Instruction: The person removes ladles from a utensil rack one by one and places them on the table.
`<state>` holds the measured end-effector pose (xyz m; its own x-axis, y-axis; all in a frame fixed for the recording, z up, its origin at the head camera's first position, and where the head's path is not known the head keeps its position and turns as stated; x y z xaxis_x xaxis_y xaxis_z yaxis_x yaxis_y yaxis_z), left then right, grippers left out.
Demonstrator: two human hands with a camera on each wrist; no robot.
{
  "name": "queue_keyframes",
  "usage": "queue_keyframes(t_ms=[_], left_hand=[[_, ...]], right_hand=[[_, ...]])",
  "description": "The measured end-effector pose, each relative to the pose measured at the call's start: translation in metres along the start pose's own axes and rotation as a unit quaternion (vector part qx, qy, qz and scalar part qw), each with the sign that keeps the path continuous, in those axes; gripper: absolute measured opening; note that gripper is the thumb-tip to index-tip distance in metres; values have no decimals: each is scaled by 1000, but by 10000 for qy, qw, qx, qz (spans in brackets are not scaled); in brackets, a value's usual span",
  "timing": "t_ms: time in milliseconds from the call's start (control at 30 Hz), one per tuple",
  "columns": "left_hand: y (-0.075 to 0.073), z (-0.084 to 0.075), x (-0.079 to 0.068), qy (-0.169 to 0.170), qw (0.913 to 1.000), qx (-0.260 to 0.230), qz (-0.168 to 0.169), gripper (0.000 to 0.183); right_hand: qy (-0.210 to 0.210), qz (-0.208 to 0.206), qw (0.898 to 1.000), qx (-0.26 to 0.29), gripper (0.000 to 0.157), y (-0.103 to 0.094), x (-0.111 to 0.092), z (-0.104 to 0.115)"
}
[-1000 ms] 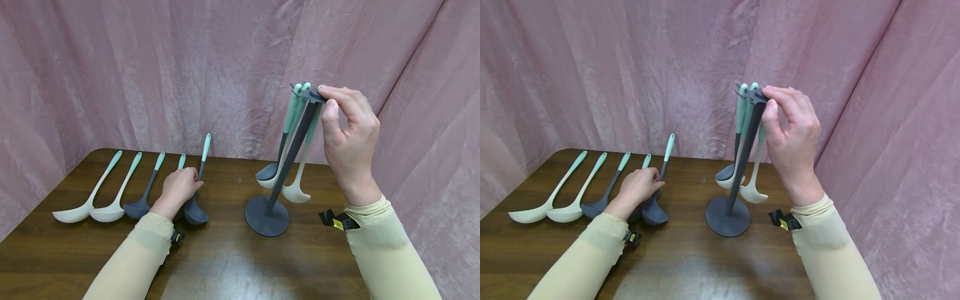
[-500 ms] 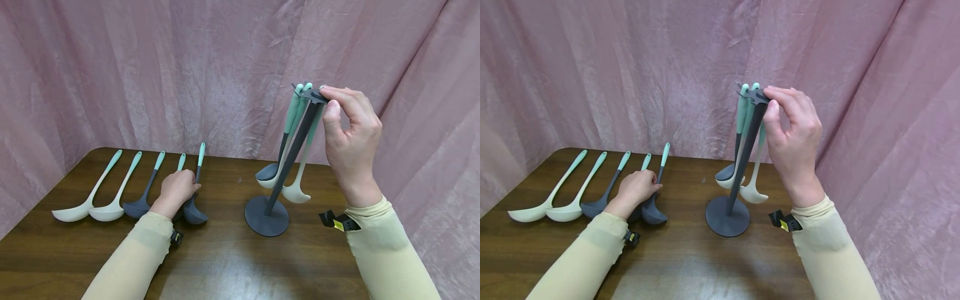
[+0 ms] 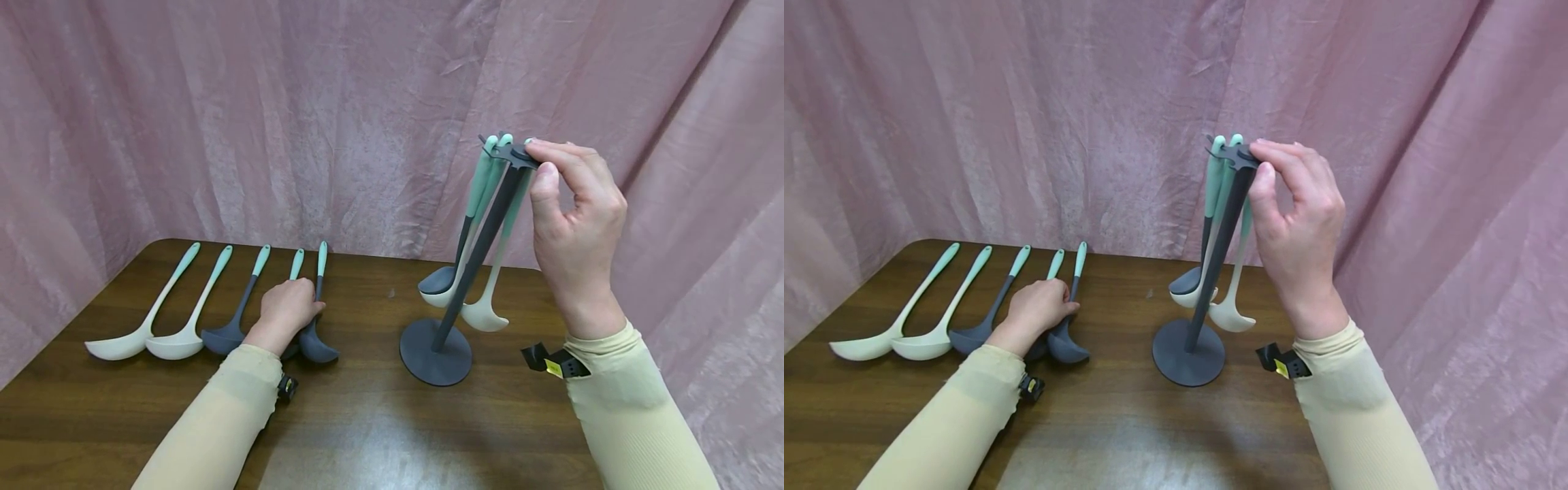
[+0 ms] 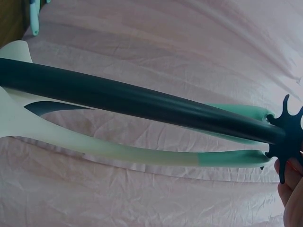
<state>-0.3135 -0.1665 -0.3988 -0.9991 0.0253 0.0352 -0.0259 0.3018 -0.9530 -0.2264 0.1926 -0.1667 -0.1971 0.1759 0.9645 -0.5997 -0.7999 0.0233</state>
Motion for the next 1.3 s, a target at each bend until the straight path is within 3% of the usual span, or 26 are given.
queue_keyframes(t_ms=[567,1300], left_hand=[[7,4,1,-59,9999,105,101,45],[4,3,1,-37,9998,102,160,46]], right_hand=[[5,47,10000,-44,35,-2,-2,-2],[12,136,9999,-97,34,-3,0,-4]])
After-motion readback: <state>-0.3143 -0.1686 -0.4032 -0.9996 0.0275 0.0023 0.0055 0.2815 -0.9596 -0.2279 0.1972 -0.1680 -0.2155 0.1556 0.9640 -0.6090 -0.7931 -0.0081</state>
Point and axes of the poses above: each hand's wrist, its own x-axis towards the middle knuckle, its own y-axis out of the palm, z = x × y, the point moved 2 cm from there along x, towards the middle knuckle, and after that the axes turned 6 degrees about -z, right-handed, at the moved point
